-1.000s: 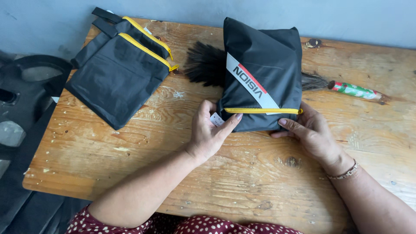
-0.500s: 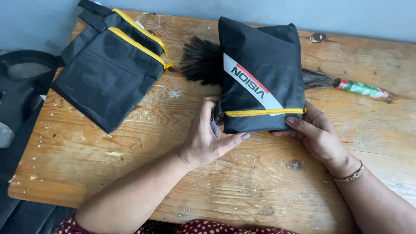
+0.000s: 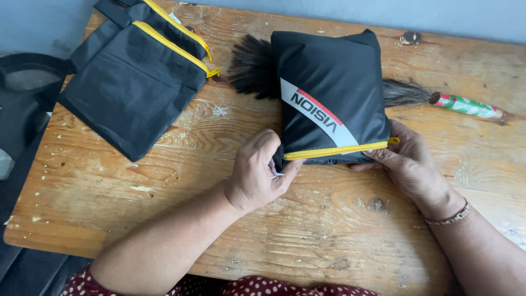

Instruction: The person folds a black drawstring bag on a wooden table, tucking in the sides and smoothing the fabric. They then place the folded bag into another black bag with a yellow zipper and close it.

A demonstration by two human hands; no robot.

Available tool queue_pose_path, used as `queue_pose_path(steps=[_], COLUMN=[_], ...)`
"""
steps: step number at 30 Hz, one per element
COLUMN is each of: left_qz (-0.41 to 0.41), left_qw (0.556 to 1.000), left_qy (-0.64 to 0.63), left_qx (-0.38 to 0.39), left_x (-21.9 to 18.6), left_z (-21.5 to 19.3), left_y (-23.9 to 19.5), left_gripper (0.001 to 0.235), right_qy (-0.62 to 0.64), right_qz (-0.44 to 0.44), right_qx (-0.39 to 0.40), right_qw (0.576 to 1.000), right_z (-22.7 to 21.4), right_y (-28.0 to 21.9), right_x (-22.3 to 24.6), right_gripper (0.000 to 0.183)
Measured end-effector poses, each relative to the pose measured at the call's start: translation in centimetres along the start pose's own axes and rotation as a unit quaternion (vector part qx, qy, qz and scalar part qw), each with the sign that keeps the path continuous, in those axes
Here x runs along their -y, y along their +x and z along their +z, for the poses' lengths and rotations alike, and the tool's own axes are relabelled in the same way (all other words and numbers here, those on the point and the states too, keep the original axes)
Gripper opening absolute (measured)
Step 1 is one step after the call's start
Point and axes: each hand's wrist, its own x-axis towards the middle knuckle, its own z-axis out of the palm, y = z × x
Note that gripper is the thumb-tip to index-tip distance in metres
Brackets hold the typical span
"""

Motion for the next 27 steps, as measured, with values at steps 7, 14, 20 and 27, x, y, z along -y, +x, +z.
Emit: queue_pose_path(steps=[7,14,20,27], left_qz=[0.042,0.043,0.143,0.227], left_qw=[0.998,0.986,0.978,0.955], left_qy=[0.050,0.149,0.134,0.171], left_qx=[0.021,0.061,0.065,0.080], left_x=[1.1,0.2,-0.8,-1.8], left_z=[-0.3,-1.3,-2.5,-3.3], left_y=[-0.3,0.5,1.1,1.4], left_gripper=[0.030,0.042,0.040,0.026], right_qy=[-0.152,-0.164,-0.167,-0.577], right_qz=[-0.036,-0.030,-0.043,-0.342], right_qx=[-0.010,-0.035,0.030,-0.080], right_qw=[0.988,0.985,0.985,0.738], right_z=[0.2,0.9,-1.1,1.1], right_y=[-0.4,-0.9,-1.1,-3.1], right_x=[-0.4,0.0,0.3,2.4], right_gripper=[0.030,0.046,0.050,0.059])
